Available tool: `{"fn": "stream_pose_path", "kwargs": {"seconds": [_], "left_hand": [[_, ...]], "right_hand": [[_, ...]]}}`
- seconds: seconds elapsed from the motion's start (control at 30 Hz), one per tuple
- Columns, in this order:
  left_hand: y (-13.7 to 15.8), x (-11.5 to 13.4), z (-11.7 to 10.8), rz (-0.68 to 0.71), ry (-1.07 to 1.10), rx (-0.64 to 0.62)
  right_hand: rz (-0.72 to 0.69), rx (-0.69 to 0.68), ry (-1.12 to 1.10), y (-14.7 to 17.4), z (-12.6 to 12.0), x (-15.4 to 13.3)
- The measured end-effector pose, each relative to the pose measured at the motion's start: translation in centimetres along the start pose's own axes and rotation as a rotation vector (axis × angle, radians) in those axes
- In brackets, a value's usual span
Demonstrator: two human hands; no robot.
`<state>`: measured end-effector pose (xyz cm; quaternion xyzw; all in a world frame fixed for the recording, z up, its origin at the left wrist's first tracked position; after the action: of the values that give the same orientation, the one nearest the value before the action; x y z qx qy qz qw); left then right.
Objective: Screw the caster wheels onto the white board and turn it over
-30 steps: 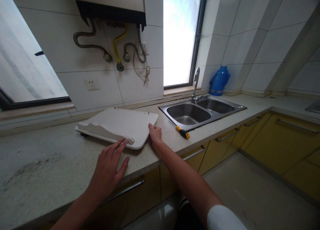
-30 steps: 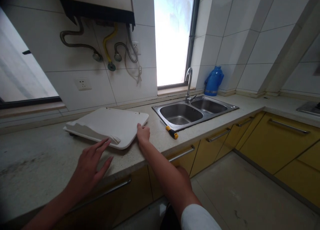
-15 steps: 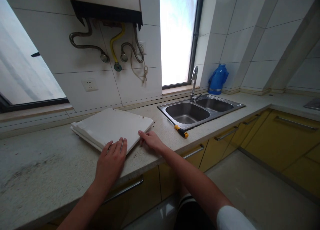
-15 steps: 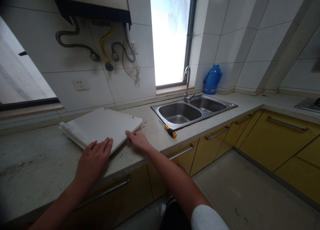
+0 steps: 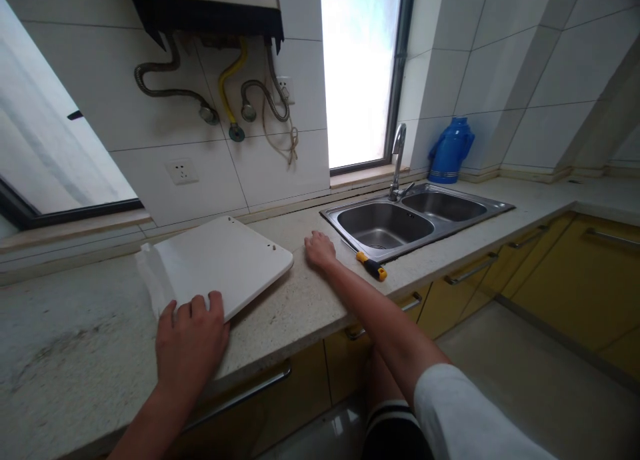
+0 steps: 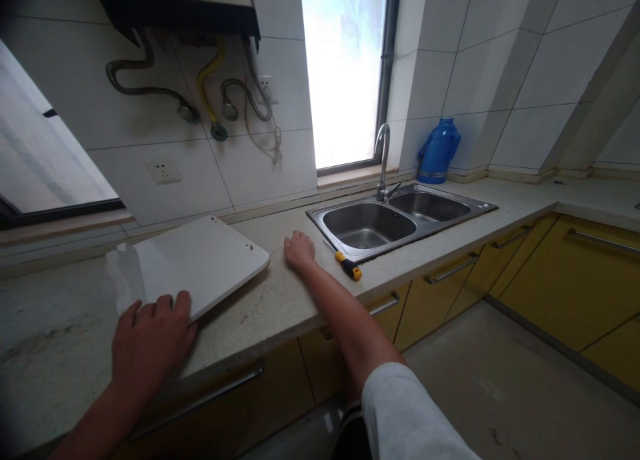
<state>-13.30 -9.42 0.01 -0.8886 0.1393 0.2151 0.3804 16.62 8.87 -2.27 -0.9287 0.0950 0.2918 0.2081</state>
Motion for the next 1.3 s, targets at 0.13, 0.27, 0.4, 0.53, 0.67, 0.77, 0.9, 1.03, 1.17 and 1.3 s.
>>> {"fn": "stream_pose_path", "kwargs": {"seconds": [0.13,0.27,0.4,0.53,0.67,0.77,0.9,1.03,1.17,1.3], "left_hand": [[-2.4,2.2,0.9,0.015,0.096,-0.007],[-4.8,4.5,2.0,0.048,0.149,-0.006],[-5.9,5.2,2.7,0.022,0.219,-0.023],[-5.9,4.8,3.0,0.012,0.262,-0.027],[-5.0,3.8,3.6,0.080,0.227,0.021],[-3.8,2.4,4.0,0.124,0.216,0.089],[-1.9,-0.2,4.8,0.185,0.259,0.159],[-0.4,-2.9,5.9,0.237,0.332,0.190],[0.5,-5.0,6.8,0.266,0.412,0.201],[0.6,-5.9,7.1,0.282,0.467,0.232]], "right_hand": [[-0.142,-0.079,0.048,0.1,2.5,0.3],[-0.299,-0.186,0.039,0.0,2.7,1.4],[-0.436,-0.265,-0.026,0.0,2.5,2.1],[-0.540,-0.311,-0.112,0.1,2.4,1.9],[-0.579,-0.340,-0.147,0.2,2.0,1.7],[-0.556,-0.337,-0.111,0.1,1.8,1.6],[-0.460,-0.258,-0.006,0.2,1.5,1.4],[-0.357,-0.173,0.095,0.3,0.9,1.5],[-0.278,-0.122,0.173,0.4,0.3,1.7],[-0.213,-0.091,0.228,0.4,0.2,1.8]]}}
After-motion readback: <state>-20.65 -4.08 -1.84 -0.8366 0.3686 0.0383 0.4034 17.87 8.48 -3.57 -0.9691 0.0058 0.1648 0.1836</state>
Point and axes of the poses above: each hand's wrist, its own y-axis away from the middle knuckle, its own z-axis out of the palm, x = y × z, the point moved 1 cm from there along -y, towards the middle knuckle, and after that the axes turned 10 degrees about x, right-handed, at the moved point
